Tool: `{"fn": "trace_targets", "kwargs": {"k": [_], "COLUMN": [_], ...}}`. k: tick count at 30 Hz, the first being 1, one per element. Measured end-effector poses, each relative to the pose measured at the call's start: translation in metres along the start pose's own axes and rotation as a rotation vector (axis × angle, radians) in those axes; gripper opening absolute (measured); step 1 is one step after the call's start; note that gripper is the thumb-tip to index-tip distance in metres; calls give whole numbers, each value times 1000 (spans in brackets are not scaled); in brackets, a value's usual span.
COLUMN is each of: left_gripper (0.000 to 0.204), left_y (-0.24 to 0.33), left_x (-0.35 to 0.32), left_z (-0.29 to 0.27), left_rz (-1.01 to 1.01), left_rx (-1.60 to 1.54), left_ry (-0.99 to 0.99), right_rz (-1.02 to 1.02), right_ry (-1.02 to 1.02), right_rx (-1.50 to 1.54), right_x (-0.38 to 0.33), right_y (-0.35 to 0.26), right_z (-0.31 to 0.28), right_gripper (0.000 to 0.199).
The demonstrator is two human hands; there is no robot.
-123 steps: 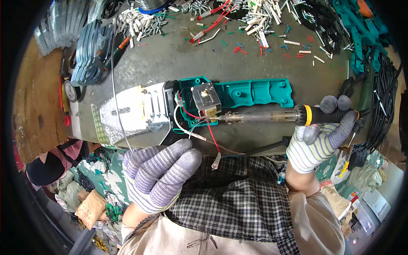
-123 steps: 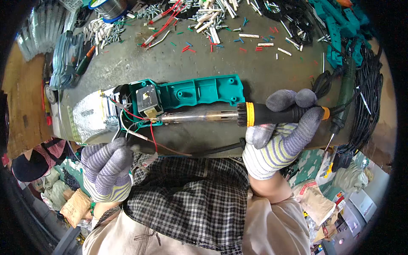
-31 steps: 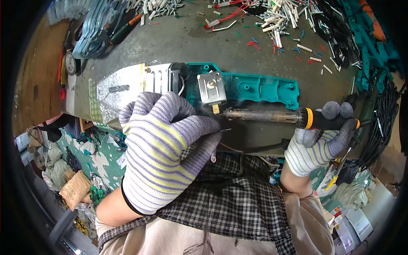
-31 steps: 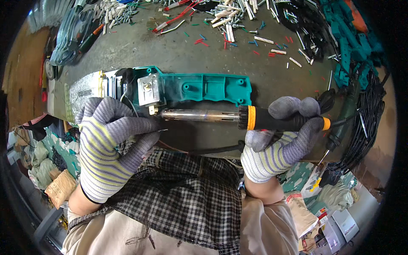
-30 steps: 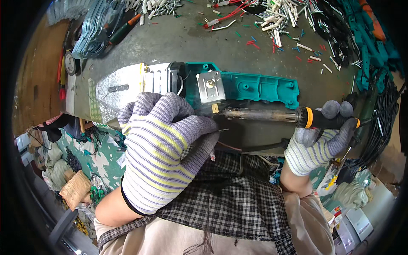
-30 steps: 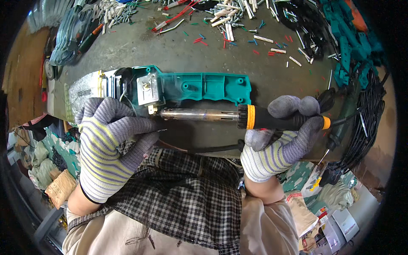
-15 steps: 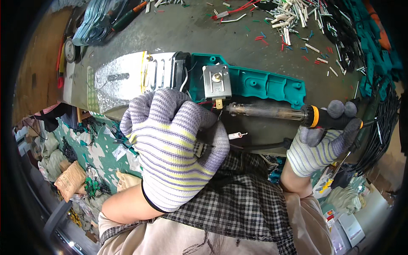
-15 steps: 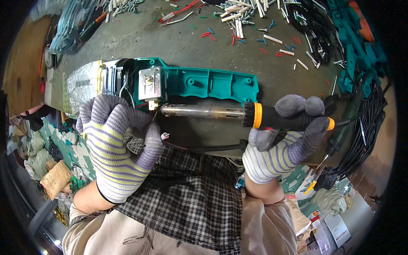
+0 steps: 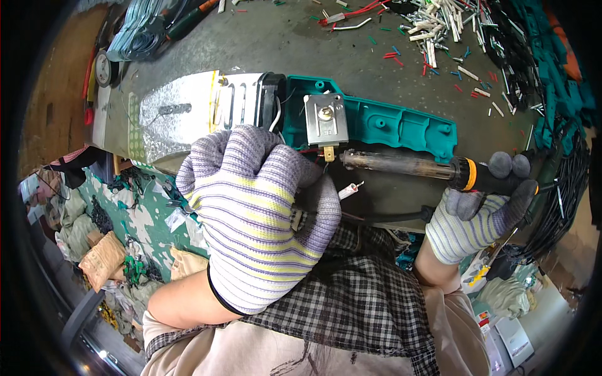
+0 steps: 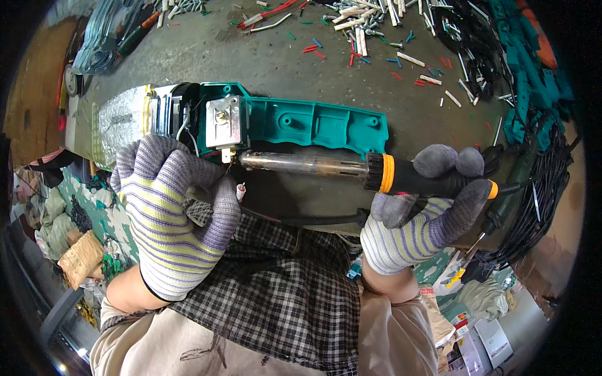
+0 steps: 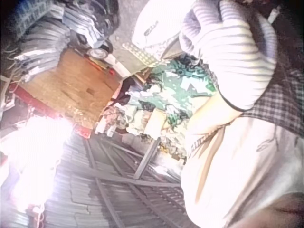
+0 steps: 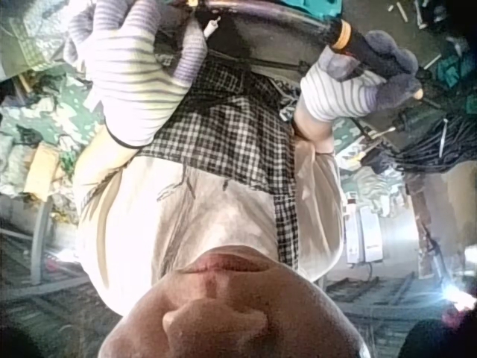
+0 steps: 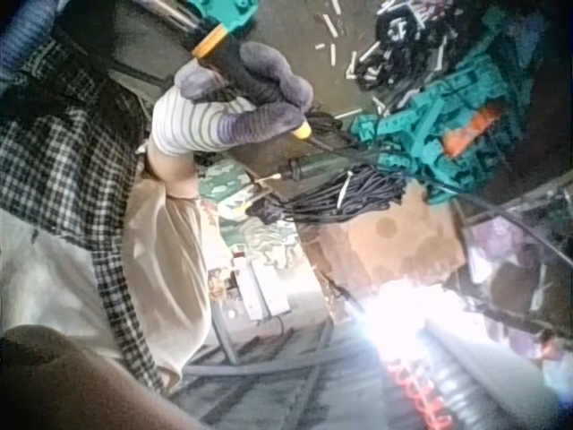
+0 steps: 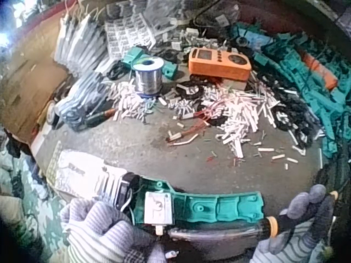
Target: The person twists wires together by hand, solders the connections with a soldering iron, and wraps them with tape. They then place a switch into the green housing, route the wires through the internal channels, and press the components into position.
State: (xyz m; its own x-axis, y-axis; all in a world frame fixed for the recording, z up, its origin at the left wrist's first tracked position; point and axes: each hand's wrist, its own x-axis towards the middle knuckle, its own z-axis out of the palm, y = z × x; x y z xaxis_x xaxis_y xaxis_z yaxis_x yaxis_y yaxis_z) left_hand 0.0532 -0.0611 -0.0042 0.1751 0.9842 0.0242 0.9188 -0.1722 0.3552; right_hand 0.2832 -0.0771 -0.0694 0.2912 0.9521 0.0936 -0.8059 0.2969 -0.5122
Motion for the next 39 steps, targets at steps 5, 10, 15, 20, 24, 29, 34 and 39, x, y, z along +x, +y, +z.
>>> {"fn": "trace_targets", "kwargs": {"k": [5,10,15,20,24,29,34,39], "left_gripper": [19,22,25,27,25,22,22,22], "left_y": [4,4,1,3,0,1,-2,-3], "left_x": [-5,-5,-6,-5,-5,-1,4,4], "left_z": [-6,-2,0,-5,-3,-4,-6,-2], "left_rz": [-56,-55,-24,-30,-5,-18,72,70], "left_rx": [44,74,97,102,71,17,18,14], "left_ry": [-20,-1,8,2,33,14,93,60], "right_rz": [97,120,135,132,209,28,-234,-121], "right_ry": [-227,-196,-220,-235,-417,-301,-115,-386], "right_rx": [58,235,150,236,163,8,-199,-303], "right_x": [1,-2,-4,-7,6,13,19,20], "right_y": [-9,-13,-20,-16,-26,-50,-52,-41], "right_z": [-22,-24,-31,-25,-11,-21,-32,-38], "right_gripper": [46,47,48,49,52,49,40,44]}}
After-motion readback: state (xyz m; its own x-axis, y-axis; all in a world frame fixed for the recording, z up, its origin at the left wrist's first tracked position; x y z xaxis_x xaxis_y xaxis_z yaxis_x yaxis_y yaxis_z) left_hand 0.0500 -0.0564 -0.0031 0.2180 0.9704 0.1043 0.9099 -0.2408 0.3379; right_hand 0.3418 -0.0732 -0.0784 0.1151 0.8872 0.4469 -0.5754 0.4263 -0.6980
